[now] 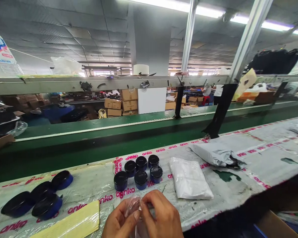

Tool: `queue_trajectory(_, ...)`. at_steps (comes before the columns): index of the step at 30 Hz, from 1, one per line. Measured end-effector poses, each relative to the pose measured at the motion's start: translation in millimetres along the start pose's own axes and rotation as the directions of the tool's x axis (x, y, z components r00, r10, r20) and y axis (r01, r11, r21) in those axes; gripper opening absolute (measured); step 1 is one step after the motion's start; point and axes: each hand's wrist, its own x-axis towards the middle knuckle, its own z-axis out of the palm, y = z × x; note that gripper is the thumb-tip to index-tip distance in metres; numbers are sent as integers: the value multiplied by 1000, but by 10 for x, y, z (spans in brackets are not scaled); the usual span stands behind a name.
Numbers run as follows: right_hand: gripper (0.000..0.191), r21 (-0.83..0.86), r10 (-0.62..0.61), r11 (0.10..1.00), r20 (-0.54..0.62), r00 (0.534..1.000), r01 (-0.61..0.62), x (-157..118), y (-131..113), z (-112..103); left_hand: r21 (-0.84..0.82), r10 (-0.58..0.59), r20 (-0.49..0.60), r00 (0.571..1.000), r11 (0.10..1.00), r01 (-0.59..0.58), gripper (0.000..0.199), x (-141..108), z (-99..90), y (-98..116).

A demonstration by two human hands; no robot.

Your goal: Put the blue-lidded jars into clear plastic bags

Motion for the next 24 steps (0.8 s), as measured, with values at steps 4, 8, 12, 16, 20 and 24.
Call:
queue_trajectory(4, 36, 150, 387, 890, 255, 886, -431, 77, -61, -211, 95, -35, -72, 997, 995, 42, 72, -2, -103, 46)
queue_trajectory(8, 48, 333, 477, 742, 348, 807, -582, 147, 26, -323, 212, -12, -49, 999, 977, 22, 67, -11, -164, 116)
queue_trajectory(12, 69, 380, 498, 671, 406, 766, -637, 137, 135, -389, 208, -97, 56, 994, 975, 83, 65, -19, -194, 183)
queue_trajectory(16, 73, 256, 562, 657, 459, 688, -709, 152, 88, -497, 326, -132, 132, 982, 942, 82, 57, -25, -212, 237)
queue_trajectory(20, 57, 263, 478, 637, 603, 639, -724, 227, -21, -530, 362, -209, 194, 959, 923, 128, 52, 0, -270, 241)
queue_trajectory(24, 47, 292, 426, 631, 644, 636, -719, 252, -36, -507, 439, -234, 248, 940, 892, 106, 44, 34, -340, 225)
